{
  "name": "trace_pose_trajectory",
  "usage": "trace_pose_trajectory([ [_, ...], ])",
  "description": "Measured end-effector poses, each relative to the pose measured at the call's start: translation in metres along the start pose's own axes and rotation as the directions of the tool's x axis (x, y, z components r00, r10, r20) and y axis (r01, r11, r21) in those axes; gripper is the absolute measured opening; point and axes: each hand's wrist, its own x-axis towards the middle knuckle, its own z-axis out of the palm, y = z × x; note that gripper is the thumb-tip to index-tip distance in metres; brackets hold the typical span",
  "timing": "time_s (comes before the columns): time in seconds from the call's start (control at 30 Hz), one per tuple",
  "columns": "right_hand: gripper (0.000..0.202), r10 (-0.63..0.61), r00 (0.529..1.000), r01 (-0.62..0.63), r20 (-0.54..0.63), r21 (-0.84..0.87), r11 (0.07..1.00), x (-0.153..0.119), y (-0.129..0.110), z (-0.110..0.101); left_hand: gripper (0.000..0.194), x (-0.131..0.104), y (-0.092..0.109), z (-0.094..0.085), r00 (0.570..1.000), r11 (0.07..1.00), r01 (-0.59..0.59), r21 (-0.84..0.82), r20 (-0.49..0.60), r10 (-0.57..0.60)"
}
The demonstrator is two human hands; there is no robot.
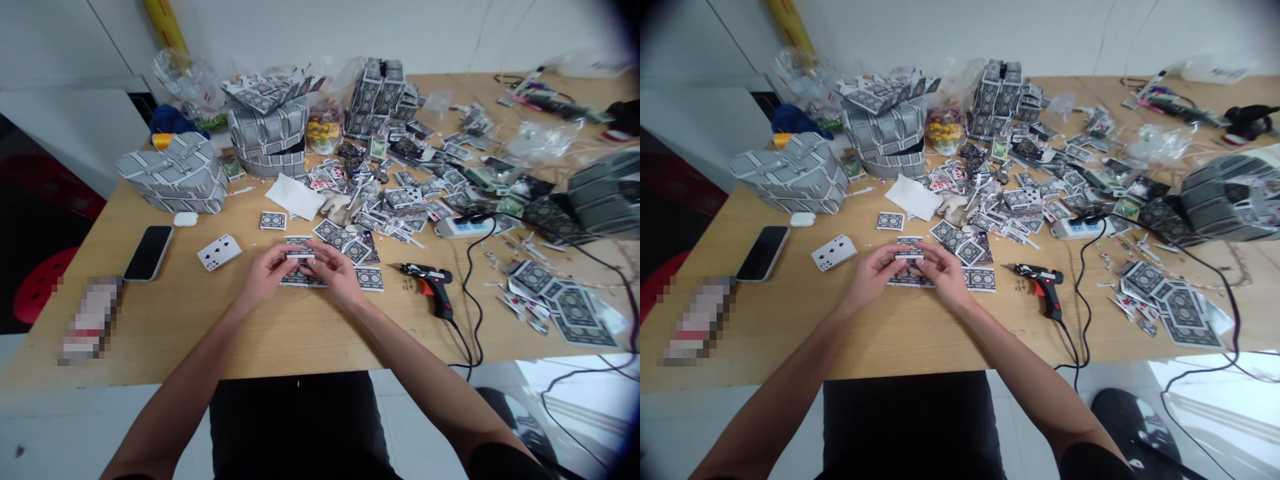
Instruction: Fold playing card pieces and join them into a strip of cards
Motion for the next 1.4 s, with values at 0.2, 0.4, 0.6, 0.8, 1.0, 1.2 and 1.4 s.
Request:
trace_pose_trajectory([
  [0.2,0.044,0.0,1.0,0.0,-0.002,-0.02,1.0,0.0001,-0.0004,0.001,0.032,0.0005,-0.0013,0.0003,0.999,1.0,-0.023,-0.003,-0.042,0.023],
  [0.4,0.033,0.013,0.999,-0.014,-0.035,-0.025,1.0,-0.0005,-0.001,0.0026,0.029,0.001,0.0016,0.0007,0.998,0.999,-0.028,-0.022,-0.058,0.026],
  [0.6,0.034,0.064,0.997,-0.063,-0.05,0.027,0.998,0.0011,0.0012,-0.0008,0.029,0.0022,-0.0021,0.0,0.998,0.998,-0.022,-0.054,-0.055,0.019],
  [0.8,0.034,0.071,0.996,-0.069,-0.045,0.045,0.997,0.0014,0.0025,-0.0018,0.028,0.0023,-0.0045,-0.0032,0.999,0.999,-0.026,-0.043,-0.039,0.025],
  [1.0,0.034,0.064,0.996,-0.064,-0.059,0.013,0.998,0.001,0.0025,-0.0012,0.03,0.0019,-0.006,-0.0044,1.0,0.999,-0.023,-0.022,0.0,0.023],
  [1.2,0.037,0.056,0.997,-0.055,-0.049,0.022,0.998,0.0019,0.005,-0.0018,0.029,0.0022,-0.0049,-0.0049,0.999,0.999,-0.036,-0.014,-0.009,0.036],
  [1.4,0.035,0.052,0.998,-0.052,-0.036,0.025,0.998,0.0019,0.0055,-0.0021,0.031,0.0023,-0.0024,-0.0052,0.997,0.996,-0.075,0.042,-0.015,0.075],
])
